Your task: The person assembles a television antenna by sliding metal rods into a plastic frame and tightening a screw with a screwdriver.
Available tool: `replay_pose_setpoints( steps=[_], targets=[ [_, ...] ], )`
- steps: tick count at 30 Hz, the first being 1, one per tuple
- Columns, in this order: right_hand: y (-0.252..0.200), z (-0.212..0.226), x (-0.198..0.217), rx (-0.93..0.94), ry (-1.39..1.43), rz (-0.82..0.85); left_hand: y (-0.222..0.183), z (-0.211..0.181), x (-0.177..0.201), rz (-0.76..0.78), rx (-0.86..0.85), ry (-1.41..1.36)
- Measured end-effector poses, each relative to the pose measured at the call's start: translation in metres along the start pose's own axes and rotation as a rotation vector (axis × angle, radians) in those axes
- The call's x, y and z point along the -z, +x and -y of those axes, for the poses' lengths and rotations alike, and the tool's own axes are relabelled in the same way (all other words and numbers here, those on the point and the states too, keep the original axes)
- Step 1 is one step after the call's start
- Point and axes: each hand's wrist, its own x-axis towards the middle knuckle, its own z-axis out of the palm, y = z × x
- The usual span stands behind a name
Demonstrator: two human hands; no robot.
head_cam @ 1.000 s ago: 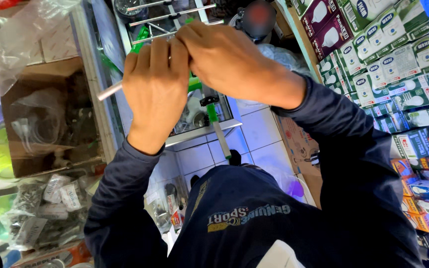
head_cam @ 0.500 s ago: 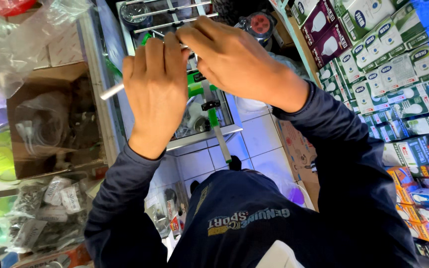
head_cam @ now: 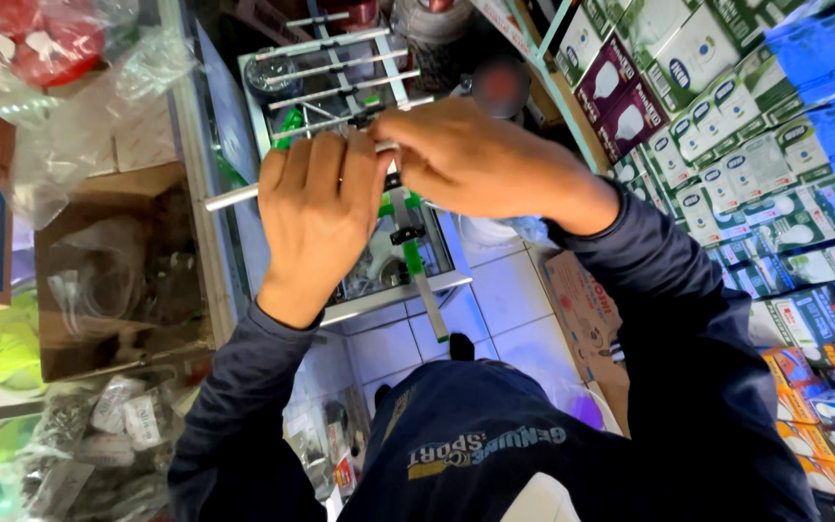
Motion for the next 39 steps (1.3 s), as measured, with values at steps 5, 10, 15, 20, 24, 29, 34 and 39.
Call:
replay_pose_setpoints(
  steps=[5, 10, 15, 20, 24, 29, 34, 39],
  targets=[
    [0.013, -0.001, -0.028, 0.050, -0.191, -0.148, 0.001, 0.001, -0.005, 0.016, 0.033, 0.082],
    [0.024, 0.004, -0.039, 0.062, -0.374, -0.195, -0.001, 0.004, -0.005, 0.022, 0.089, 0.096],
    [0.031, 0.022, -0.036, 0.077, -0.363, -0.315, 0.002, 0.012, 0.009, -0.054, 0.123, 0.026],
    [0.019, 0.029, -0.021, 0.061, -0.030, -0.277, 0.004, 0.019, 0.019, -0.116, 0.103, -0.072],
    [0.013, 0.029, -0.018, -0.065, 0.184, -0.239, 0.005, 0.018, 0.020, -0.133, 0.093, -0.162],
    [0.004, 0.040, -0.015, 0.042, 0.058, -0.307, 0.008, 0.013, 0.028, -0.115, 0.069, -0.187],
    [0.012, 0.045, -0.012, 0.058, -0.025, -0.226, 0.005, 0.012, 0.035, -0.108, 0.061, -0.102],
    [0.023, 0.045, -0.025, 0.094, -0.093, -0.280, 0.002, 0.019, 0.045, -0.071, -0.009, 0.011]
  ],
)
